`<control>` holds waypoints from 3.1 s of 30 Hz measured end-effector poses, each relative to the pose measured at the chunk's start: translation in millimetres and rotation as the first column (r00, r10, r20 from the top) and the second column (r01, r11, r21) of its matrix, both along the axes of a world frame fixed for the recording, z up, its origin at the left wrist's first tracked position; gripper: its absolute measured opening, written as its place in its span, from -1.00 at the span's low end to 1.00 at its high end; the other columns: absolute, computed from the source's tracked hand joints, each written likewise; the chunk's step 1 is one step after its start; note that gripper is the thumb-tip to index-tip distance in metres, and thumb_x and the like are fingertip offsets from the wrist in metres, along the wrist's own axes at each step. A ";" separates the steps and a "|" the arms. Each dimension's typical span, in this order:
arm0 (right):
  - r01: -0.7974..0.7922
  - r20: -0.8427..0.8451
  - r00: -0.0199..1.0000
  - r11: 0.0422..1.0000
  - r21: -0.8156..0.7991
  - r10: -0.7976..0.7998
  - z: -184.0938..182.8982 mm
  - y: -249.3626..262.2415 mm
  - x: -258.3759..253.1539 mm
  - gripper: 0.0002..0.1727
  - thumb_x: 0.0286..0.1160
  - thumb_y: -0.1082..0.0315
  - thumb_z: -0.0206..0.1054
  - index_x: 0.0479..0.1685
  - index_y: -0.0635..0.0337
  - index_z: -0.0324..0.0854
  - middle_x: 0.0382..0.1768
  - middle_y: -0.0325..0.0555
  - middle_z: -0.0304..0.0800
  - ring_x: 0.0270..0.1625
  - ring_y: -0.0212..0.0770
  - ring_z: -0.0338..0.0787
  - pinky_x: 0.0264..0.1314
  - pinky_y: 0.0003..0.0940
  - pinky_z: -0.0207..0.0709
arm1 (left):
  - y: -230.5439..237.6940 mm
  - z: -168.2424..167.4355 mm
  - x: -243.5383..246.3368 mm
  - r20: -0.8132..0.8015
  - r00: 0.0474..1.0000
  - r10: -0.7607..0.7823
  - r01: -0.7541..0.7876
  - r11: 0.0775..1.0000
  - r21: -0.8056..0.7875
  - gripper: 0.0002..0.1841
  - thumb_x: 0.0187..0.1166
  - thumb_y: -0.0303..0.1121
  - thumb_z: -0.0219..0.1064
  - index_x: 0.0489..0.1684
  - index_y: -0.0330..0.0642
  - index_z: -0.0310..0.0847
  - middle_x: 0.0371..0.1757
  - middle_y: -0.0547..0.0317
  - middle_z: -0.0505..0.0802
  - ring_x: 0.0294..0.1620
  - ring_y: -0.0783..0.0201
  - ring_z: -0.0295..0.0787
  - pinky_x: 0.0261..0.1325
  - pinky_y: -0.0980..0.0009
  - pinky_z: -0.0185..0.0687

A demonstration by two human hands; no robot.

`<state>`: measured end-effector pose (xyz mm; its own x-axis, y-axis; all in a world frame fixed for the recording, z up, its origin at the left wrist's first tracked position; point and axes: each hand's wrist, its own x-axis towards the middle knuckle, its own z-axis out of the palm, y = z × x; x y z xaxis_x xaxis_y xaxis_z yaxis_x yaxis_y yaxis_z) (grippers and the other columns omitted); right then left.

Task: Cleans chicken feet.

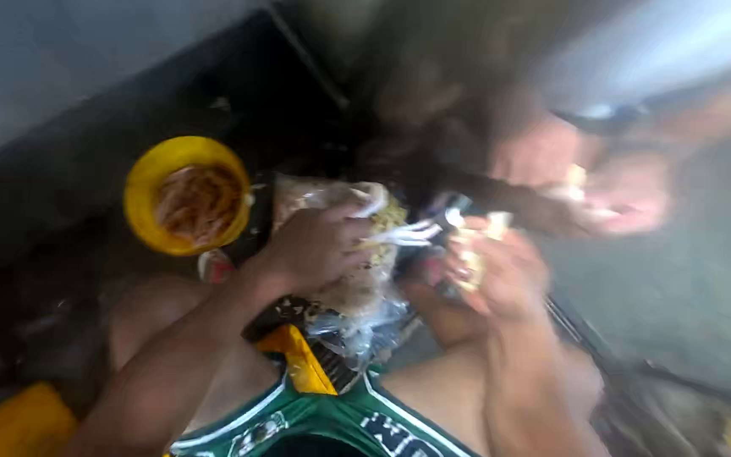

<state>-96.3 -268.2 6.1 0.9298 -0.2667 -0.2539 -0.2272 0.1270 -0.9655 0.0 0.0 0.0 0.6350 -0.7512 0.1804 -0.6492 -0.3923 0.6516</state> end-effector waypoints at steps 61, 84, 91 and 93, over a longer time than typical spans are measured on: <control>-0.297 -0.219 0.944 0.927 -0.231 0.248 -16.9 33.3 -9.5 -0.58 0.72 -0.12 0.23 -0.14 0.06 0.69 -0.55 -0.27 0.55 -0.55 -0.37 0.52 -0.42 -0.36 0.48 | -73.0 -36.1 -18.7 -0.886 0.463 0.037 -0.576 0.772 -0.269 -0.62 0.85 -0.12 0.08 -0.15 -0.18 0.74 -0.44 0.14 0.72 -0.64 0.38 0.51 -0.57 0.48 0.52; 0.058 0.049 0.998 0.972 -0.228 -0.047 -26.4 16.9 -9.9 -0.75 0.66 0.13 0.37 -0.27 0.10 0.69 -0.64 -0.21 0.61 -0.66 -0.32 0.55 -0.56 -0.40 0.51 | -57.1 -25.0 -20.5 -0.833 0.549 0.076 -0.311 0.943 -0.119 -0.69 0.65 -0.06 0.39 -0.21 -0.16 0.78 -0.46 0.19 0.73 -0.60 0.37 0.53 -0.55 0.46 0.46; 0.211 -0.031 0.978 0.961 0.179 -0.208 -32.3 33.7 -8.6 -0.80 0.64 0.22 0.40 -0.15 0.17 0.60 -0.67 -0.20 0.46 -0.71 -0.35 0.44 -0.60 -0.46 0.47 | -64.0 -22.1 -28.4 -0.751 0.651 0.111 -0.201 0.979 -0.030 -0.74 0.74 -0.15 0.26 -0.15 -0.12 0.77 -0.42 0.23 0.76 -0.60 0.39 0.52 -0.54 0.45 0.47; 0.180 -0.058 0.984 0.951 0.253 -0.171 -34.2 36.7 -10.2 -0.78 0.60 0.21 0.43 -0.07 0.14 0.56 -0.62 -0.22 0.46 -0.69 -0.37 0.43 -0.60 -0.48 0.46 | -64.7 -22.6 -29.3 -0.747 0.647 0.154 -0.259 0.966 -0.025 -0.74 0.76 -0.17 0.23 -0.16 -0.12 0.76 -0.43 0.23 0.76 -0.59 0.38 0.57 -0.52 0.43 0.54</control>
<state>-106.4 -231.5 -28.2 0.8634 -0.3463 -0.3668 -0.2125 0.4099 -0.8871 -29.3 -64.7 -22.6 0.7345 -0.5900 -0.3353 0.1489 -0.3419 0.9279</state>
